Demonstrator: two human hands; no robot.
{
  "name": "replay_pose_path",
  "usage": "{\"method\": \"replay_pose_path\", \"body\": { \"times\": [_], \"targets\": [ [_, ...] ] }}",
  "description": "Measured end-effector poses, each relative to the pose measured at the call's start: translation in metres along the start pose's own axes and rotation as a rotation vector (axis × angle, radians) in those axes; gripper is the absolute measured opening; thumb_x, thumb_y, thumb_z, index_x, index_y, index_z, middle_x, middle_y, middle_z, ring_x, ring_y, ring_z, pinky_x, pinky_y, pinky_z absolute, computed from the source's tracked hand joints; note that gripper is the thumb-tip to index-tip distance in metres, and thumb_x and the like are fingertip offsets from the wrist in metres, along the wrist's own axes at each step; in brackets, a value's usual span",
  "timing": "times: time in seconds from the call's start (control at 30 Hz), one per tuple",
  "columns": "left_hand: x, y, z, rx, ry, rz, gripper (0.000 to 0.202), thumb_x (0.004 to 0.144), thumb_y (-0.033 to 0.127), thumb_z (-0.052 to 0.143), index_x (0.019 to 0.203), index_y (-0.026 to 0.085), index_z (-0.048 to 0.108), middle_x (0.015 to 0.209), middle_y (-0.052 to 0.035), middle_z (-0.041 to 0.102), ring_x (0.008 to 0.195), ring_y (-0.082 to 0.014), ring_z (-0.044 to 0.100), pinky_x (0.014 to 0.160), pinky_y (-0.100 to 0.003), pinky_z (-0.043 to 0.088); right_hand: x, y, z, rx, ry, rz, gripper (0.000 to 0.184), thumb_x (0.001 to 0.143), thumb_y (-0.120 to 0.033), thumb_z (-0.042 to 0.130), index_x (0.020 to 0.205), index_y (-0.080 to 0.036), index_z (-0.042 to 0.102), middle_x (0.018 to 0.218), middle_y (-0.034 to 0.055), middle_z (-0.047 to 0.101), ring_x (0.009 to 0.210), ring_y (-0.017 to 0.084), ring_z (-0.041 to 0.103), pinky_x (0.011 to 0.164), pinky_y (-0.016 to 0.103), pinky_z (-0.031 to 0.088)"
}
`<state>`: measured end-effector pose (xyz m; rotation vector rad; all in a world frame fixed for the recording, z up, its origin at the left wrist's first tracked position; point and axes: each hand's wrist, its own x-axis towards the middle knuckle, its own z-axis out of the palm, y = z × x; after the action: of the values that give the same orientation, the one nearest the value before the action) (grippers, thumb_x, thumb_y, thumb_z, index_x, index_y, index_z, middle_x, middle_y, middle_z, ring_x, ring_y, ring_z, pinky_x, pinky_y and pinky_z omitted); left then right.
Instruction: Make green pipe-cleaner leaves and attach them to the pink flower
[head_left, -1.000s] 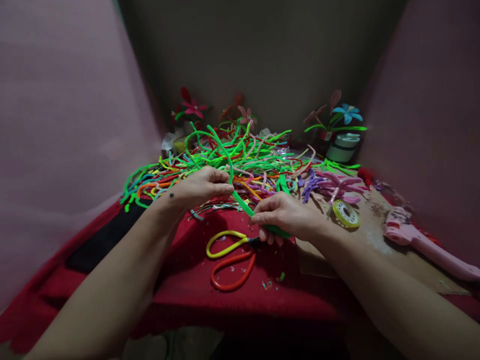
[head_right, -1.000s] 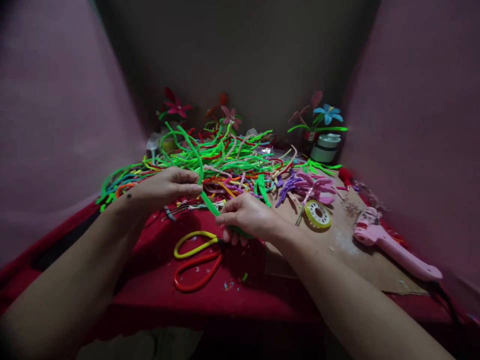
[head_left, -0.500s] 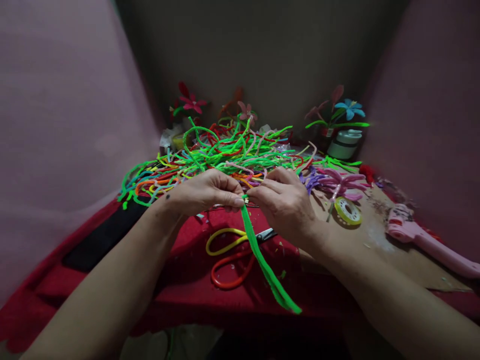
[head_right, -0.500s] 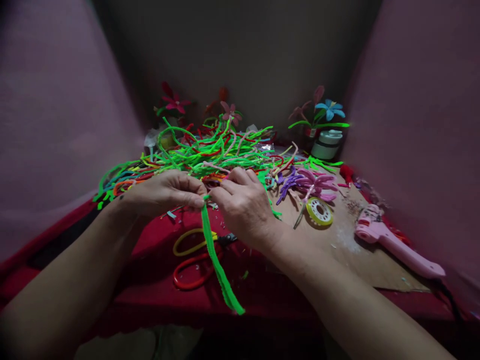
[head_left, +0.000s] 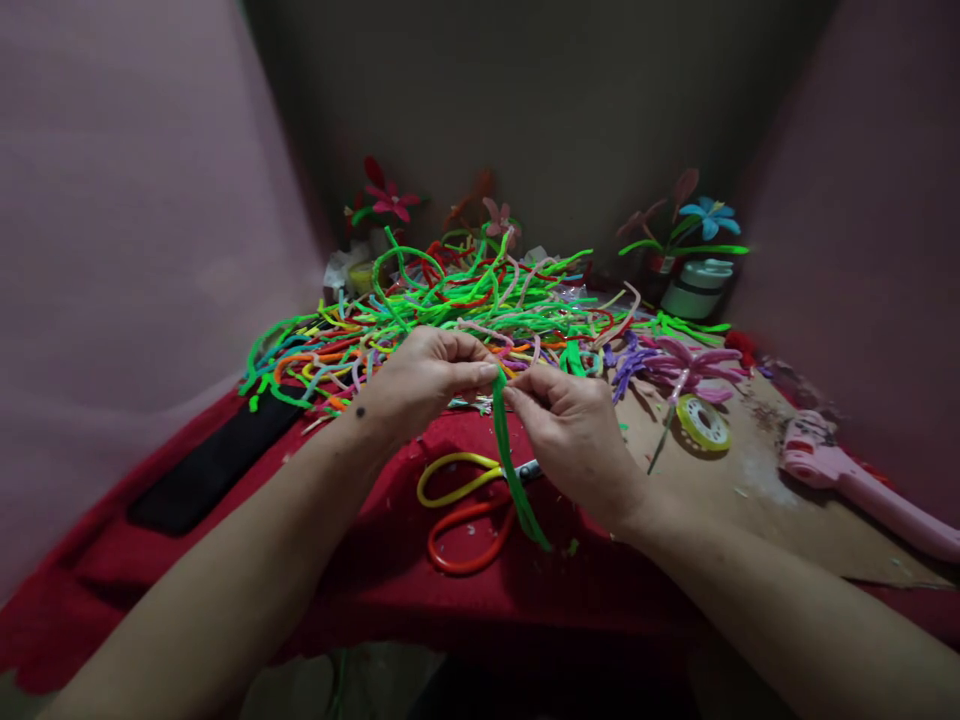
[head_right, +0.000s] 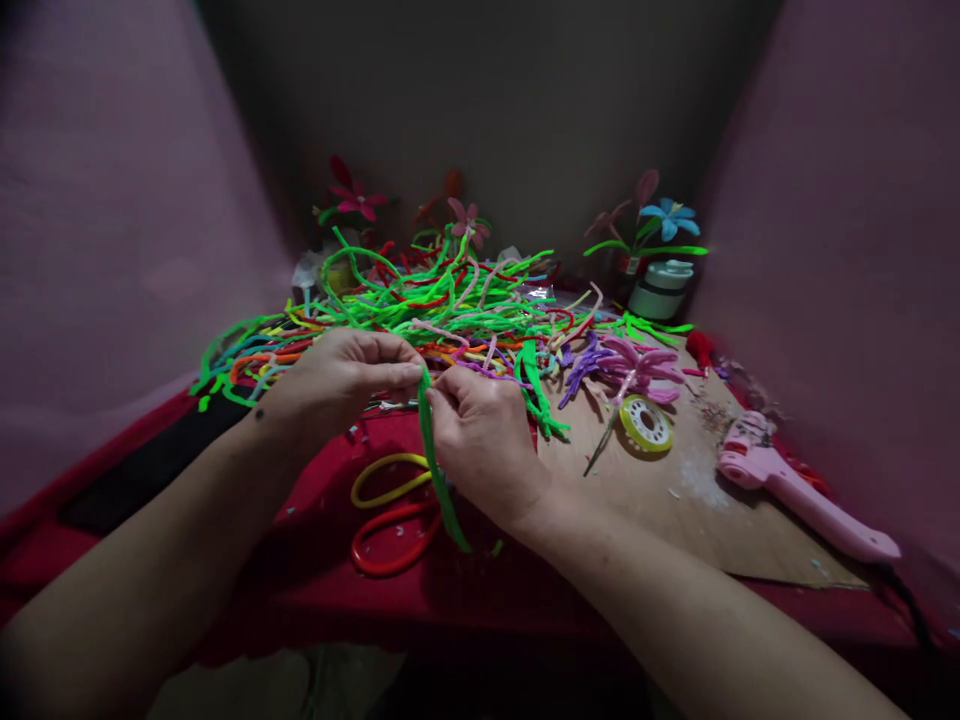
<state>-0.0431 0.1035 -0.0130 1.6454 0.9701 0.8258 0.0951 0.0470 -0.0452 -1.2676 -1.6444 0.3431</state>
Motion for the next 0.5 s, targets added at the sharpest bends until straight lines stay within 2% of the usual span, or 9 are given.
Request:
{"method": "replay_pose_path", "body": {
  "times": [0.1,0.3,0.4,0.5],
  "targets": [
    [0.001,-0.003,0.000,-0.030,0.024,0.031,0.011,0.065,0.020,0.062,0.060,0.011,0.060,0.052,0.0019,0.053,0.048,-0.0058,0.045,0.050,-0.019,0.035,0.001,0.001,0.001,0.142,-0.017,0.064,0.018,0.077,-0.021,0.052,0.061,-0.015,0.059,0.051,-0.0028,0.047,0.049,0.008,0.040,0.050,0.022,0.032],
    [0.001,-0.010,0.002,-0.034,0.038,0.108,0.014,0.068,0.026,0.062,0.067,0.012,0.062,0.055,0.0014,0.054,0.050,-0.0081,0.048,0.052,-0.021,0.038,0.007,0.004,-0.004,0.607,-0.202,0.413,0.018,0.072,-0.028,0.058,0.065,-0.012,0.063,0.056,0.0008,0.056,0.051,0.010,0.050,0.052,0.024,0.042],
    [-0.002,-0.006,0.005,0.010,0.081,0.166,0.013,0.069,0.027,0.061,0.069,0.013,0.063,0.063,-0.0001,0.058,0.056,-0.0104,0.051,0.056,-0.024,0.041,0.009,0.007,-0.003,0.661,-0.230,0.406,0.020,0.072,-0.029,0.059,0.065,-0.011,0.064,0.055,0.0001,0.054,0.052,0.010,0.049,0.053,0.025,0.043],
    [-0.007,0.002,0.007,0.229,0.192,0.332,0.009,0.067,0.022,0.062,0.068,0.015,0.067,0.074,-0.0016,0.059,0.071,-0.0135,0.054,0.068,-0.026,0.043,0.009,0.005,-0.004,0.607,-0.226,0.347,0.017,0.074,-0.025,0.056,0.067,-0.012,0.064,0.056,-0.0015,0.052,0.051,0.008,0.045,0.051,0.022,0.040]
  ]
}}
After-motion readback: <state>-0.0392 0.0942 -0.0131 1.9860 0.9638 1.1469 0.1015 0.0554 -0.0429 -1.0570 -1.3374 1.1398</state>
